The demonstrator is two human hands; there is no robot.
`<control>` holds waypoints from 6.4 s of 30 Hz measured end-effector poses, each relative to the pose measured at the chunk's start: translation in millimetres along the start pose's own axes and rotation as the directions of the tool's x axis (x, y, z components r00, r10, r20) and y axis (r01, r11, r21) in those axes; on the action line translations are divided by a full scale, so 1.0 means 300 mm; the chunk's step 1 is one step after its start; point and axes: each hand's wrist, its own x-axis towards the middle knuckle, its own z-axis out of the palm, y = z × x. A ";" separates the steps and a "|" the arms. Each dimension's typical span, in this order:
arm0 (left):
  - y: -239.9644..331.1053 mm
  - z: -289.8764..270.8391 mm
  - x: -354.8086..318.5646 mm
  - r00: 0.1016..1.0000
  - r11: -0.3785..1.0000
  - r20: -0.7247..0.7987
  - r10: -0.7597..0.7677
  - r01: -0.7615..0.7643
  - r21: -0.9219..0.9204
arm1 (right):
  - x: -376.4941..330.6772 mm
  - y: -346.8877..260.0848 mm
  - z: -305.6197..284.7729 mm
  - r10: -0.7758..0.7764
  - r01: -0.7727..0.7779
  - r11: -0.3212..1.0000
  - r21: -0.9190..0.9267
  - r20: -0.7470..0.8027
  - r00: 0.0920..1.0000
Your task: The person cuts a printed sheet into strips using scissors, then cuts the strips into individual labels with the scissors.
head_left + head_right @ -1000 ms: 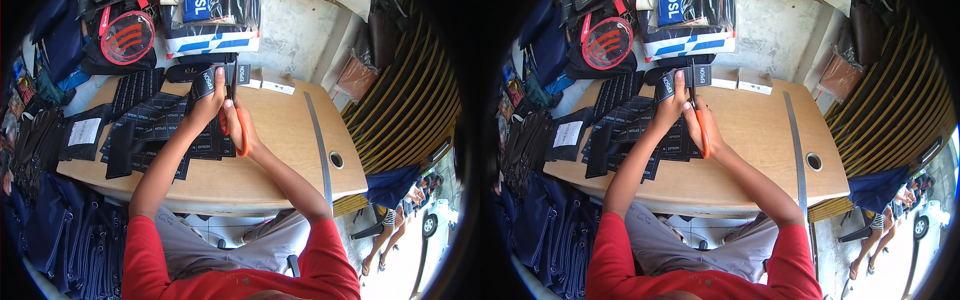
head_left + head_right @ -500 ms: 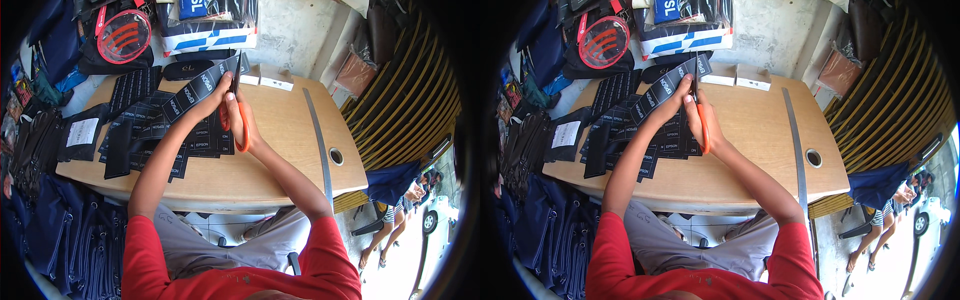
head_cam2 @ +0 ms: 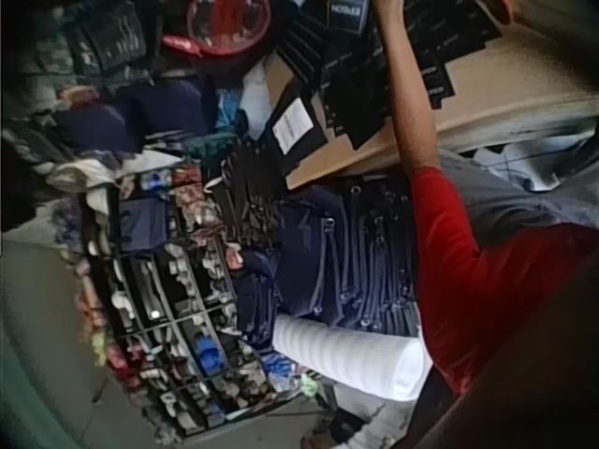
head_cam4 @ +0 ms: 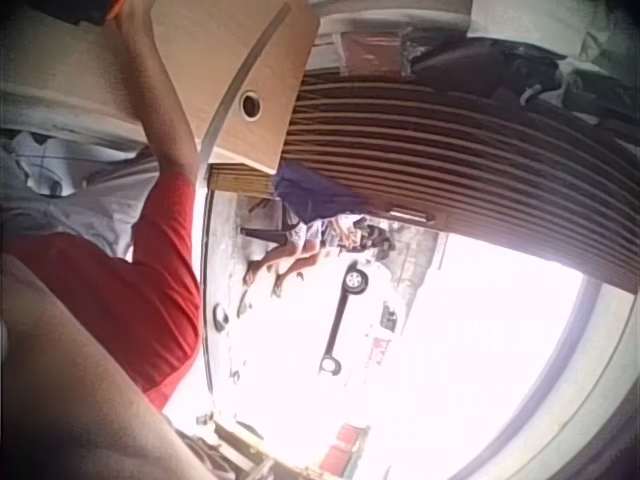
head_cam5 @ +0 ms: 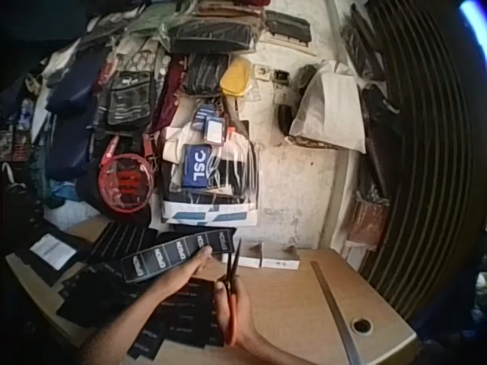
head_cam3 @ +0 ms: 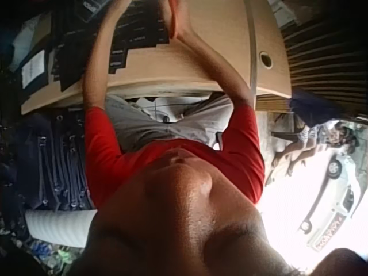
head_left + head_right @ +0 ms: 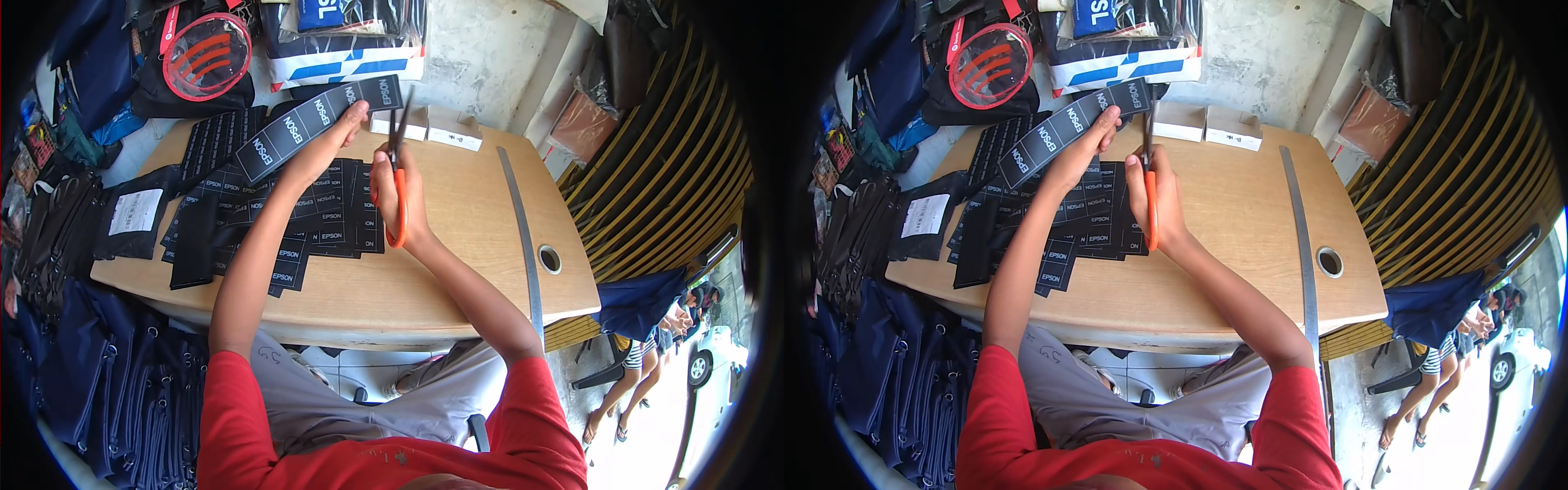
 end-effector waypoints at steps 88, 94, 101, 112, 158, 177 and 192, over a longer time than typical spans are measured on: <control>-0.030 0.017 0.003 0.895 0.821 0.102 0.434 -0.439 0.364 | 0.006 -0.007 -0.018 0.059 -0.053 0.998 -0.033 0.197 0.979; -0.024 0.025 0.002 0.887 0.812 0.110 0.449 -0.456 0.364 | 0.014 0.009 -0.021 0.073 -0.068 0.997 -0.030 0.193 0.978; -0.025 0.015 0.002 0.875 0.802 0.153 0.460 -0.483 0.352 | 0.013 0.010 -0.017 0.013 -0.009 1.000 -0.020 0.190 0.982; -0.025 0.017 0.000 0.883 0.813 0.130 0.451 -0.467 0.347 | 0.010 0.009 -0.018 -0.010 0.021 0.998 -0.058 0.173 0.985; -0.014 0.013 -0.006 0.858 0.776 0.174 0.482 -0.511 0.369 | 0.007 -0.002 -0.016 0.013 0.007 0.989 -0.151 0.128 0.992; 0.001 0.023 -0.006 0.893 0.834 0.103 0.438 -0.446 0.326 | 0.003 -0.017 -0.019 -0.006 0.028 0.987 -0.158 0.138 0.990; -0.011 0.014 0.001 0.887 0.825 0.097 0.452 -0.457 0.333 | -0.006 -0.026 -0.018 -0.010 0.028 0.991 -0.128 0.142 0.990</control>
